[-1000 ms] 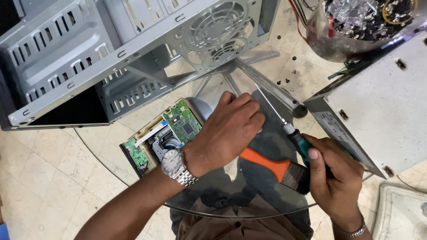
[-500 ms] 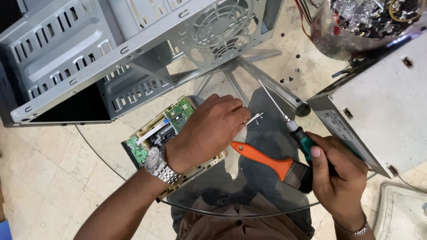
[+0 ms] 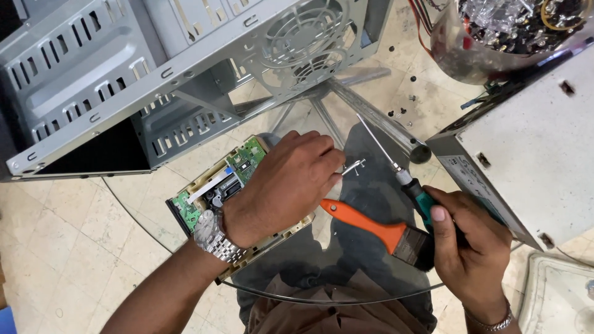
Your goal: Disassembling and repairing an optical drive by manipulating the PCB, ribbon cables, and using a screwdriver.
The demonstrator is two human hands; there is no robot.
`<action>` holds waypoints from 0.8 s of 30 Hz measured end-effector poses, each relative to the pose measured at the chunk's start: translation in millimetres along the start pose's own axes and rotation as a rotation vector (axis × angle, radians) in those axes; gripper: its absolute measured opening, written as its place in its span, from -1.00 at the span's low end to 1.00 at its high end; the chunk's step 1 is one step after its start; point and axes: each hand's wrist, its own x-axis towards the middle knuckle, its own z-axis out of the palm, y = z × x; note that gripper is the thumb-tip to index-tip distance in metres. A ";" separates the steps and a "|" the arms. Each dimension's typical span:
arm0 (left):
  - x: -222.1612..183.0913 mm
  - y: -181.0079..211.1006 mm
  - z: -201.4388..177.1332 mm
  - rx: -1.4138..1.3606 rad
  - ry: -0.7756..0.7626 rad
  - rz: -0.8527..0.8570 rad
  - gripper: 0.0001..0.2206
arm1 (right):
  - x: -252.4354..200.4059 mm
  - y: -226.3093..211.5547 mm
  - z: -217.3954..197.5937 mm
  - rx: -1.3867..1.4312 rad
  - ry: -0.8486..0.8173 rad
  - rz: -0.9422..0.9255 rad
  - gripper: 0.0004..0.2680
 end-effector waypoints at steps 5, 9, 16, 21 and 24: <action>2.6 4.9 0.0 0.005 -0.002 0.016 -0.90 | 0.8 0.7 0.1 0.002 0.003 -0.009 -0.83; 8.1 11.2 -3.7 -0.014 0.072 0.033 -0.80 | 1.6 0.7 -0.4 -0.005 0.006 -0.015 -0.83; 9.1 17.3 13.0 0.049 -0.026 0.082 -0.79 | 0.8 1.6 -1.3 0.016 -0.005 -0.001 -0.83; 13.3 18.1 15.9 0.176 -0.031 0.119 -0.77 | 3.6 -1.3 -2.3 0.005 -0.010 0.006 -0.82; 19.5 19.3 13.5 -0.051 -0.209 -0.054 -0.73 | 2.9 0.7 -1.9 0.033 -0.003 -0.001 -0.82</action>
